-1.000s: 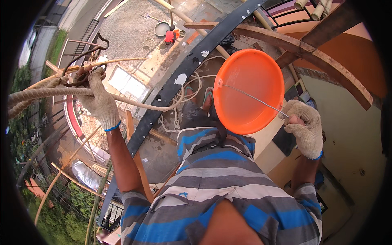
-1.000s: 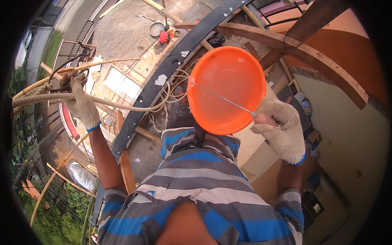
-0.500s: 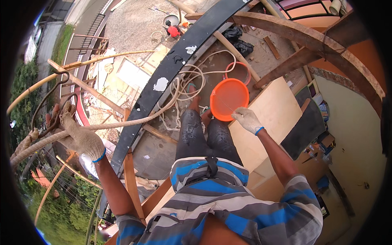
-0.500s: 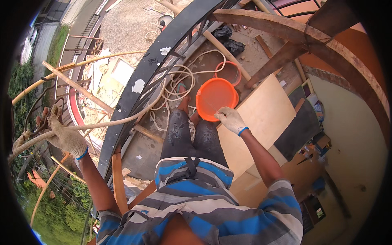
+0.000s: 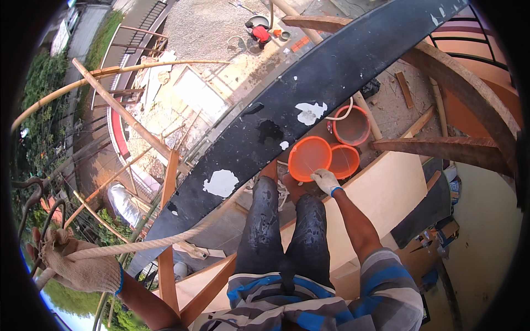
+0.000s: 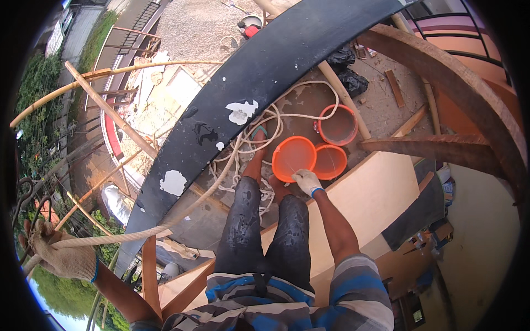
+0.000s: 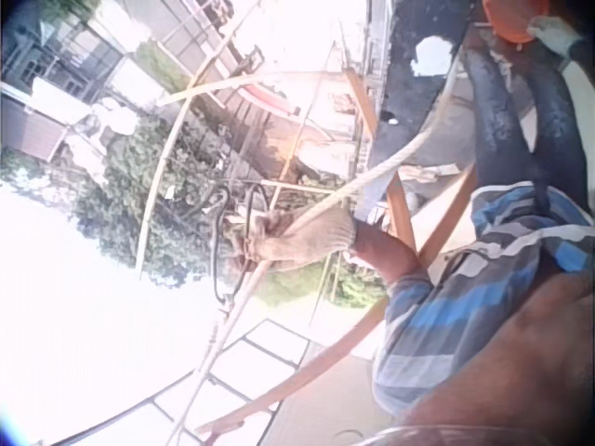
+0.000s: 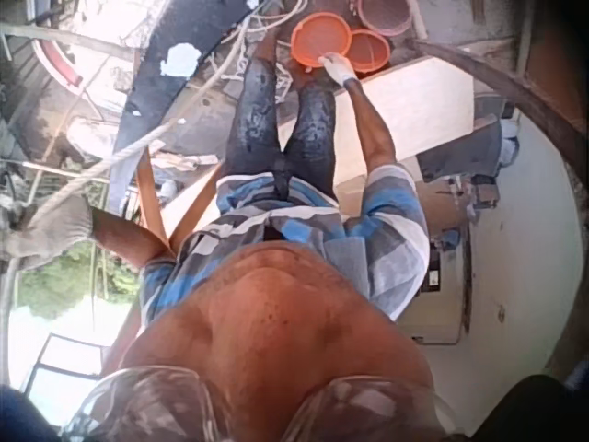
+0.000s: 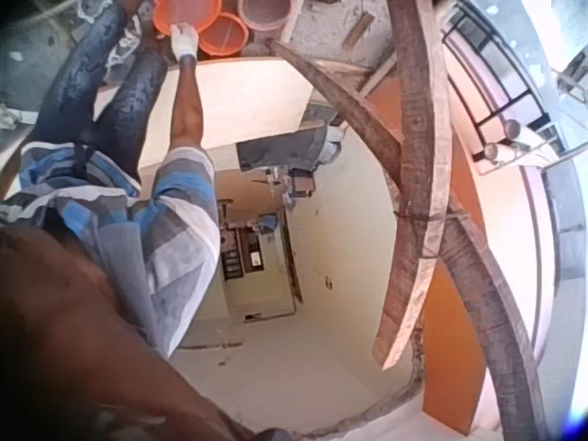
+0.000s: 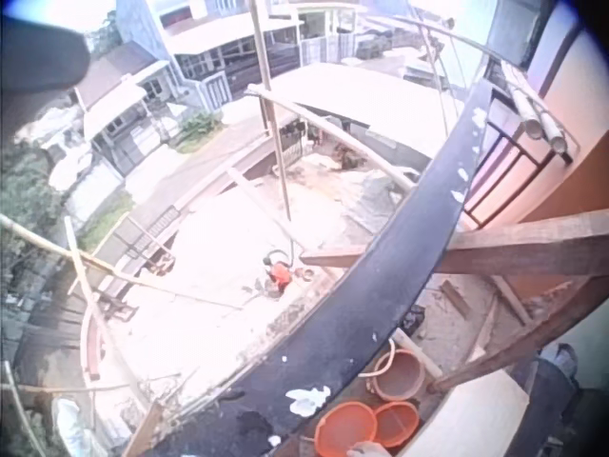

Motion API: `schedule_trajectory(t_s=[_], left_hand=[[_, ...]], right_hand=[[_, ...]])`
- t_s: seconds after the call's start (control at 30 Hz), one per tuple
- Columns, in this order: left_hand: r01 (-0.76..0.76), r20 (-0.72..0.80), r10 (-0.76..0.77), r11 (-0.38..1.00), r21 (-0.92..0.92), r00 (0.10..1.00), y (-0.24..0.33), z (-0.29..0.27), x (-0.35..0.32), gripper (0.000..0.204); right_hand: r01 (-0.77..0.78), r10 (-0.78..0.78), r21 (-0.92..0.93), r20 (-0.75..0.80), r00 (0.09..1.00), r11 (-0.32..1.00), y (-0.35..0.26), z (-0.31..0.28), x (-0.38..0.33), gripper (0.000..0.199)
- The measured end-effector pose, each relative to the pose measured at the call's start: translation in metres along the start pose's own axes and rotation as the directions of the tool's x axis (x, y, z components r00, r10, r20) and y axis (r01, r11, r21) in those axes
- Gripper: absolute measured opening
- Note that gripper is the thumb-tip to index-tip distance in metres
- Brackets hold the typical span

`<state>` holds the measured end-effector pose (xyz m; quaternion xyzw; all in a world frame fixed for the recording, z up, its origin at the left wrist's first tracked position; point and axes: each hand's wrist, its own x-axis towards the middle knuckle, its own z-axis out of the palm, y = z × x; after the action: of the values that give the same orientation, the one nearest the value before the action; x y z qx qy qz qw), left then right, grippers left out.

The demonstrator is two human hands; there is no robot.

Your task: The person repeatedly lowers and raises orange buckets using a rope and hook system from a high scaffolding platform. They attach the buckets to the hook, lower them to the ground, and pull them back up, repeating this cycle multiple times.

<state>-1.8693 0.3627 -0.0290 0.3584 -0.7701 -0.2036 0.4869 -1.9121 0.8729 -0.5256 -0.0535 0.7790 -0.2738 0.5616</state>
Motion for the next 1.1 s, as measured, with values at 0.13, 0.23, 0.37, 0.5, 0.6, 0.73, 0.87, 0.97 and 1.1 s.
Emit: schedule_trajectory(t_s=[0.13,0.23,0.37,0.5,0.6,0.73,0.87,0.97,1.1], left_hand=[[0.009,-0.062,-0.018,0.991,-0.132,0.998,-0.005,-0.014,0.007,0.031],[-0.051,-0.087,0.036,0.983,-0.177,0.996,0.003,0.015,0.005,0.033],[0.018,0.021,-0.015,0.987,-0.159,1.000,-0.015,-0.020,0.006,0.037],[0.066,0.018,-0.063,0.981,-0.184,0.998,-0.012,-0.004,0.008,0.037],[0.117,0.028,-0.114,0.973,-0.197,0.993,-0.018,-0.008,0.011,0.036],[0.219,0.142,-0.182,0.921,-0.323,0.973,-0.028,-0.031,0.014,0.036],[0.141,0.119,-0.129,0.985,-0.099,0.984,-0.033,-0.035,0.020,0.036],[0.265,0.226,-0.199,0.910,-0.318,0.954,-0.048,-0.068,0.028,0.037],[0.151,-0.022,-0.150,0.960,0.235,0.988,0.021,0.011,-0.024,0.044]], right_hand=[[0.179,-0.205,-0.201,-0.116,0.972,0.963,0.108,0.046,0.060,0.044],[0.114,-0.135,-0.178,-0.112,0.984,0.977,0.136,0.070,0.086,0.041],[-0.197,0.220,-0.184,0.113,0.969,0.963,0.014,0.013,0.083,0.041],[-0.099,0.136,-0.307,0.102,0.986,0.947,0.043,0.022,0.097,0.038],[0.003,0.071,-0.406,0.165,0.984,0.914,0.104,0.033,0.114,0.041],[-0.222,0.326,-0.392,0.222,0.919,0.893,0.004,-0.002,0.098,0.062],[-0.080,0.082,-0.212,0.000,0.997,0.974,0.047,0.029,0.103,0.062],[0.035,-0.063,-0.152,-0.187,0.980,0.988,0.059,0.042,0.112,0.062],[-0.152,0.135,-0.161,-0.110,0.985,0.975,0.018,0.018,0.072,0.057]])
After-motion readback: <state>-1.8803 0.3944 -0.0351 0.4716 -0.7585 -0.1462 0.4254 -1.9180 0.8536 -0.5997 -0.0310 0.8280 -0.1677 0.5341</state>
